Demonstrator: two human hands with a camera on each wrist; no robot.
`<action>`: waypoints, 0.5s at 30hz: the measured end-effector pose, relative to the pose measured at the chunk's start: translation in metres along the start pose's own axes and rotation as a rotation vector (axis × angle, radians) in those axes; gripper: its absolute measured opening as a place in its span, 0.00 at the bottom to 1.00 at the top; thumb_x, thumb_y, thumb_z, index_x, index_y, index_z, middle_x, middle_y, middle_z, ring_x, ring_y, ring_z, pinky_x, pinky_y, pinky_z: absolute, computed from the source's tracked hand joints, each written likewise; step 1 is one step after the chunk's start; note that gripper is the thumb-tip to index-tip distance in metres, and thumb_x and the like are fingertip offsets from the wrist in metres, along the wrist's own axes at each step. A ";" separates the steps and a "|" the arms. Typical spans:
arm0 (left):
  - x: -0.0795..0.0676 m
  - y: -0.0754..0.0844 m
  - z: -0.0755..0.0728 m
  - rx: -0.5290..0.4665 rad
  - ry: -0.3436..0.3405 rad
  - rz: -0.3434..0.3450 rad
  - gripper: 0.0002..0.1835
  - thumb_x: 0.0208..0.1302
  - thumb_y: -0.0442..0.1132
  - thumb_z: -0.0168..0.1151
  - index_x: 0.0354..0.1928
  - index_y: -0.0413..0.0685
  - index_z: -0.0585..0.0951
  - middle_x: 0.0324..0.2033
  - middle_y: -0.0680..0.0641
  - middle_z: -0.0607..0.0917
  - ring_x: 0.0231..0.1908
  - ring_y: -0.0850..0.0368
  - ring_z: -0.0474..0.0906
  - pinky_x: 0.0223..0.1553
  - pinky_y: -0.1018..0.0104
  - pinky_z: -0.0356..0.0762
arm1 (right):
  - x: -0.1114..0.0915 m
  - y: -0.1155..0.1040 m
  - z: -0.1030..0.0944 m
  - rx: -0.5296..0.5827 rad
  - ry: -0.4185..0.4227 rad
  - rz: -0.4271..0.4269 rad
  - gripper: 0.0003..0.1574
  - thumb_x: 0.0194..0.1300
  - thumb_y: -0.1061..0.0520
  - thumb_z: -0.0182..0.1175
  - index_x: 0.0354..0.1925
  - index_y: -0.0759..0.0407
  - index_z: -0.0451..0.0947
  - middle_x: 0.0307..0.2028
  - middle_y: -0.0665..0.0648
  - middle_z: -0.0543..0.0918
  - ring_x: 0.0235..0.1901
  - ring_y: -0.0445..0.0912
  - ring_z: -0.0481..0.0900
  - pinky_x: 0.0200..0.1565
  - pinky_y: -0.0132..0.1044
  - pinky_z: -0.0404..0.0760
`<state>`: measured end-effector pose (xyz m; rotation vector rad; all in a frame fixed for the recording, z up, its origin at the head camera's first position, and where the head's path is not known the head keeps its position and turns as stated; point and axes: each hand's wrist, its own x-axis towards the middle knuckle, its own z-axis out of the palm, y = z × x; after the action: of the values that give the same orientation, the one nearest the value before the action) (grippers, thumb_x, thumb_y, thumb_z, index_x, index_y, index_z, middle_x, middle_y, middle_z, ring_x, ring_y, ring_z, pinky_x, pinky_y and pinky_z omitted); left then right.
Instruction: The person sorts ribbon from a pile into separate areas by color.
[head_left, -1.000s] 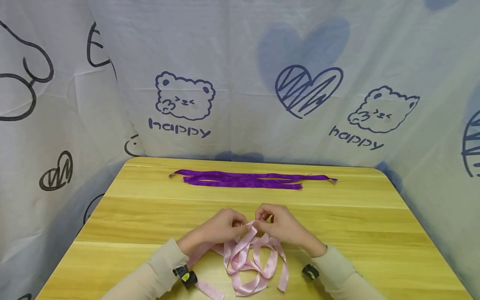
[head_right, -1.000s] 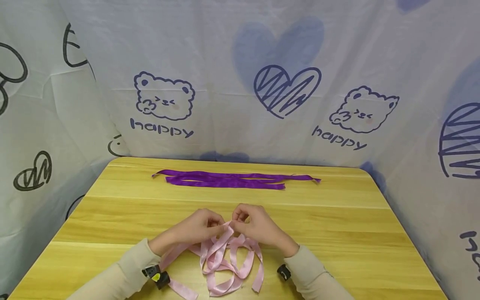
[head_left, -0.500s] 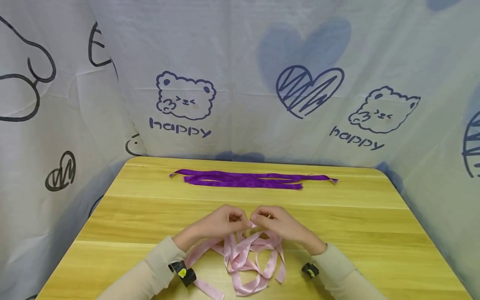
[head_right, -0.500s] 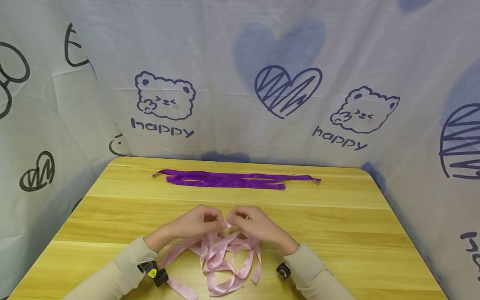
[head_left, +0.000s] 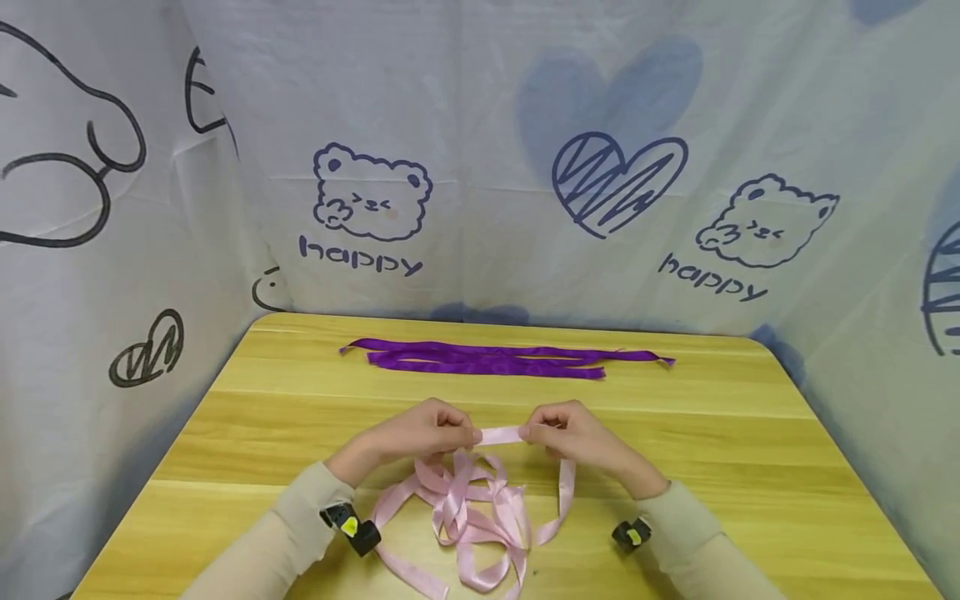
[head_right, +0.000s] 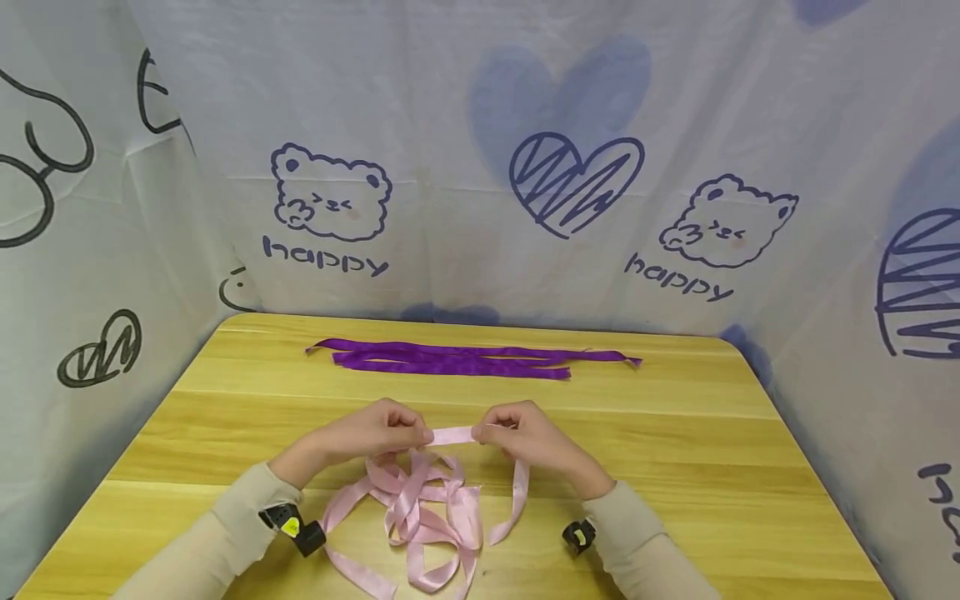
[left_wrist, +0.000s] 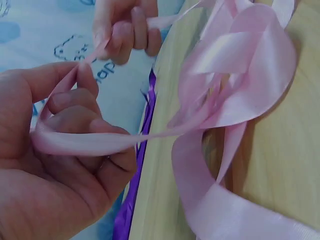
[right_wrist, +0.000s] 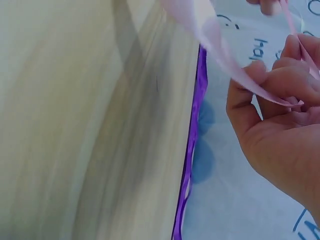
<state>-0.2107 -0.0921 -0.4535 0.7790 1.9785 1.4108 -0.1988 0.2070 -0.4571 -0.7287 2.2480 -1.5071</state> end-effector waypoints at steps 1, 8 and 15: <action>-0.001 -0.001 -0.002 0.000 -0.003 -0.009 0.23 0.78 0.44 0.59 0.35 0.25 0.78 0.15 0.57 0.64 0.16 0.62 0.59 0.23 0.70 0.63 | -0.001 0.000 -0.003 0.015 0.004 0.004 0.19 0.78 0.56 0.60 0.42 0.75 0.82 0.17 0.45 0.66 0.16 0.36 0.59 0.22 0.30 0.63; -0.006 -0.006 -0.015 -0.026 0.041 -0.038 0.25 0.79 0.45 0.58 0.19 0.43 0.73 0.17 0.56 0.72 0.19 0.62 0.65 0.30 0.69 0.66 | -0.005 -0.002 -0.018 0.034 0.059 0.050 0.21 0.79 0.55 0.59 0.47 0.76 0.82 0.17 0.45 0.67 0.17 0.37 0.63 0.23 0.32 0.67; -0.011 -0.004 -0.027 -0.149 0.110 -0.028 0.21 0.79 0.45 0.58 0.23 0.50 0.78 0.21 0.55 0.79 0.28 0.58 0.76 0.42 0.66 0.76 | -0.009 -0.004 -0.028 0.035 0.091 0.081 0.22 0.80 0.53 0.58 0.50 0.75 0.81 0.17 0.45 0.67 0.17 0.39 0.63 0.25 0.32 0.67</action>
<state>-0.2237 -0.1180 -0.4487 0.6172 1.9311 1.5935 -0.2051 0.2320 -0.4428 -0.5625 2.2819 -1.5661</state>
